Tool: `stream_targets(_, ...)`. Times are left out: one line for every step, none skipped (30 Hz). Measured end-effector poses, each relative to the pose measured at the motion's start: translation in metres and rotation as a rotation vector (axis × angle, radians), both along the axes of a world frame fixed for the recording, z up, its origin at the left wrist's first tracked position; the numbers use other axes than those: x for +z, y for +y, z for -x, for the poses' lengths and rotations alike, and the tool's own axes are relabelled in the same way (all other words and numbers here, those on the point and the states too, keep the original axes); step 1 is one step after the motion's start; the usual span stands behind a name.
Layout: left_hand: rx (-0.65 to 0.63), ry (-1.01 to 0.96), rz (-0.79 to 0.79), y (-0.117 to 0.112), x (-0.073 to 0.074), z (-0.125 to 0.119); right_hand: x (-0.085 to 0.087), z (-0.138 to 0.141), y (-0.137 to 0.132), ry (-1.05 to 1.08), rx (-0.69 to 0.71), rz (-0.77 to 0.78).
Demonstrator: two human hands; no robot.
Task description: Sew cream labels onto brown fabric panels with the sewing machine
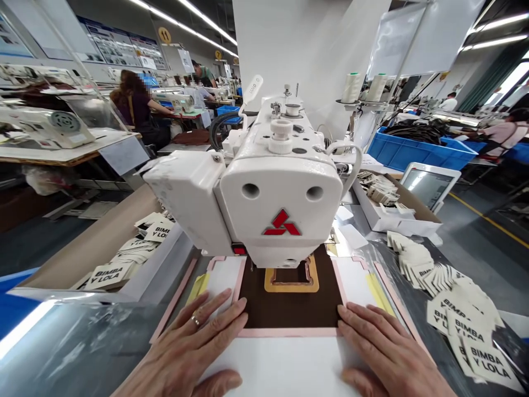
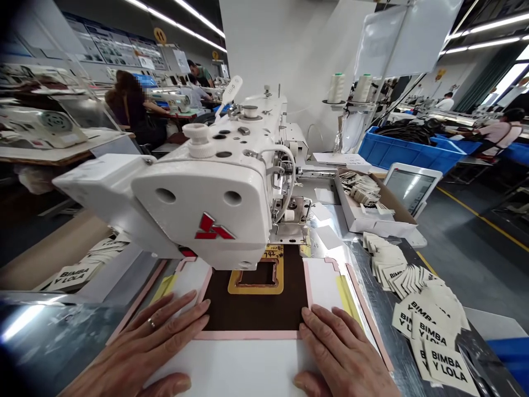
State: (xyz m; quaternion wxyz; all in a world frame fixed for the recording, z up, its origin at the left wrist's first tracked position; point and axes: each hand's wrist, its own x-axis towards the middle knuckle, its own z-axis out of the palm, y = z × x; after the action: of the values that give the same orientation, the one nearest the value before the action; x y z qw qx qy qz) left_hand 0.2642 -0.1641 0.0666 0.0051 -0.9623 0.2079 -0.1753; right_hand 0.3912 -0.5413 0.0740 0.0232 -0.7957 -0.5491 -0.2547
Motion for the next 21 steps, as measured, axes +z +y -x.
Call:
stream_targets(-0.002,-0.002,0.004,0.0,0.0,0.0,-0.001,0.0,-0.001,0.004,0.005,-0.011)
stream_targets(-0.002,-0.004,0.007,0.0,0.001,-0.001,-0.003,-0.001,-0.001,0.012,0.01,-0.02)
stream_targets(-0.002,-0.005,0.009,0.0,0.001,-0.001,-0.004,-0.002,-0.001,0.019,0.014,-0.031)
stream_targets(-0.002,-0.005,0.012,0.0,0.001,-0.002,-0.005,-0.003,-0.002,0.024,0.019,-0.039)
stream_targets(-0.001,-0.005,0.015,0.0,0.002,-0.002,-0.007,-0.003,-0.002,0.026,0.024,-0.044)
stream_targets(0.0,-0.003,0.021,0.0,0.002,-0.002,-0.008,-0.004,-0.002,0.027,0.032,-0.046)
stream_targets(0.001,0.001,0.029,0.0,0.002,-0.002,-0.008,-0.005,-0.002,0.026,0.038,-0.049)
stream_targets(0.0,0.003,0.038,-0.001,0.002,-0.002,-0.009,-0.005,-0.002,0.023,0.043,-0.049)
stream_targets(0.0,0.003,0.044,-0.001,0.002,-0.002,-0.009,-0.005,-0.002,0.021,0.046,-0.046)
stream_targets(0.0,0.0,0.046,-0.001,0.002,-0.002,-0.009,-0.004,-0.002,0.02,0.045,-0.039)
stream_targets(-0.002,-0.002,0.042,-0.001,0.003,-0.002,-0.008,-0.004,-0.002,0.017,0.04,-0.03)
stream_targets(-0.004,-0.004,0.034,-0.001,0.004,-0.002,-0.007,-0.003,-0.003,0.013,0.033,-0.022)
stream_targets(-0.006,-0.008,0.022,-0.001,0.005,-0.003,-0.007,-0.003,-0.003,0.007,0.025,-0.014)
stream_targets(-0.01,-0.013,0.009,0.0,0.006,-0.003,-0.006,-0.002,-0.003,0.003,0.018,-0.007)
stream_targets(-0.022,-0.019,-0.009,0.001,0.008,-0.004,-0.006,-0.001,-0.003,0.0,0.013,-0.006)
stream_targets(-0.047,-0.026,-0.028,0.002,0.009,-0.005,-0.006,-0.001,-0.003,-0.001,0.01,-0.008)
stream_targets(-0.065,-0.032,-0.044,0.003,0.01,-0.006,-0.006,0.0,-0.002,0.001,0.01,-0.01)
stream_targets(-0.073,-0.037,-0.052,0.004,0.011,-0.006,-0.006,0.0,-0.002,0.005,0.012,-0.014)
stream_targets(-0.077,-0.034,-0.055,0.005,0.012,-0.007,-0.006,0.0,-0.002,0.01,0.012,-0.016)
stream_targets(-0.078,-0.023,-0.054,0.006,0.012,-0.007,-0.006,0.0,-0.003,0.013,0.014,-0.019)
stream_targets(-0.073,-0.008,-0.048,0.007,0.012,-0.007,-0.005,0.0,-0.003,0.015,0.015,-0.018)
